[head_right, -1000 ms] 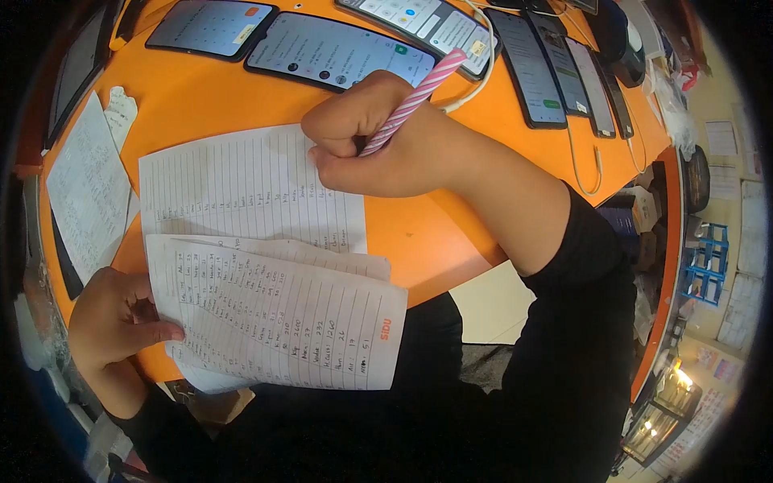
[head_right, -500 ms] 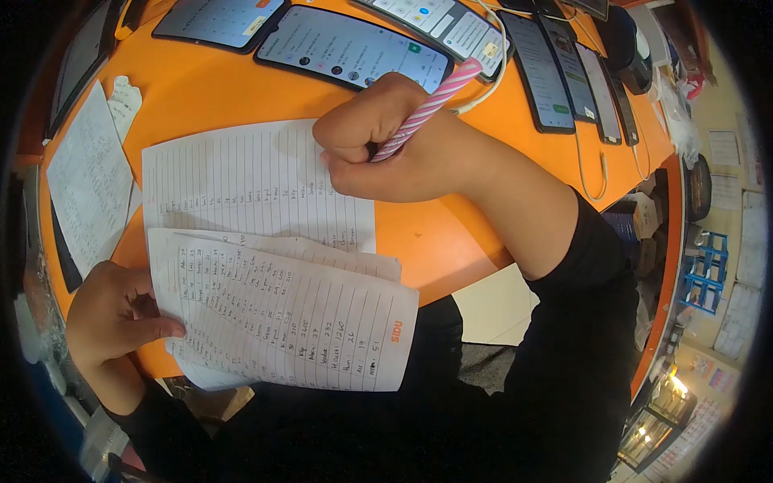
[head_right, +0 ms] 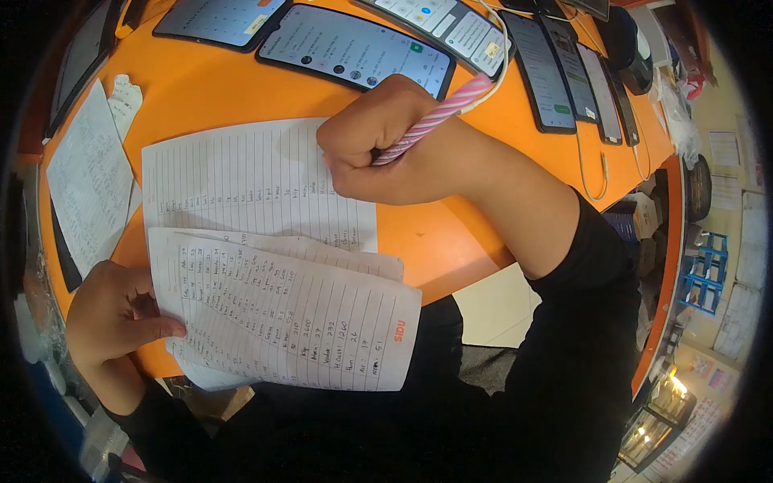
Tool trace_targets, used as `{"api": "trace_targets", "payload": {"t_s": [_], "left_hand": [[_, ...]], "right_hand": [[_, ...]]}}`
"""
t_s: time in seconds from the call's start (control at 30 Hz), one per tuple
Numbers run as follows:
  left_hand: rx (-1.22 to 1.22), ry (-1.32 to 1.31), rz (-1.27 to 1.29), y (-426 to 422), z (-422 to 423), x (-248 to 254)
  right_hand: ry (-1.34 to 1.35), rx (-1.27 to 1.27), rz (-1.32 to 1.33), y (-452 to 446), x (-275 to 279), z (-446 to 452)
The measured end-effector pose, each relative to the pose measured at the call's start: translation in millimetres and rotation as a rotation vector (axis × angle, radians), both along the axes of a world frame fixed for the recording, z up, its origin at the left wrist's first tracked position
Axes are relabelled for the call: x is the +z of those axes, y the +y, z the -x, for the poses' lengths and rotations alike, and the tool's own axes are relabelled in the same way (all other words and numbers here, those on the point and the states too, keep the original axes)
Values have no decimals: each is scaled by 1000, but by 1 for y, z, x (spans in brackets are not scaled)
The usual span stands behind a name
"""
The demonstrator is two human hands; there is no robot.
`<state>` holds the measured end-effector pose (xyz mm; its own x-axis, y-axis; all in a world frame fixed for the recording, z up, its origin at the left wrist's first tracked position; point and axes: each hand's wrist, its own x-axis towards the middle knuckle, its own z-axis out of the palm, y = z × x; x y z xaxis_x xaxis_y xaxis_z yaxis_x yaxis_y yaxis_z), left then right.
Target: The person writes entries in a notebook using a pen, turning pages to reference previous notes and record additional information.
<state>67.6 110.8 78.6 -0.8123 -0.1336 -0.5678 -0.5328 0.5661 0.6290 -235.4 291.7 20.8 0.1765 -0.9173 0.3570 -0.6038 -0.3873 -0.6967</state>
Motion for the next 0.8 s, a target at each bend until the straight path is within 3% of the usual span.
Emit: {"api": "trace_targets", "payload": {"t_s": [0.8], "left_hand": [[53,-49,0,1,1,-2]], "right_hand": [[-14,-8,11,0,-2,4]]}}
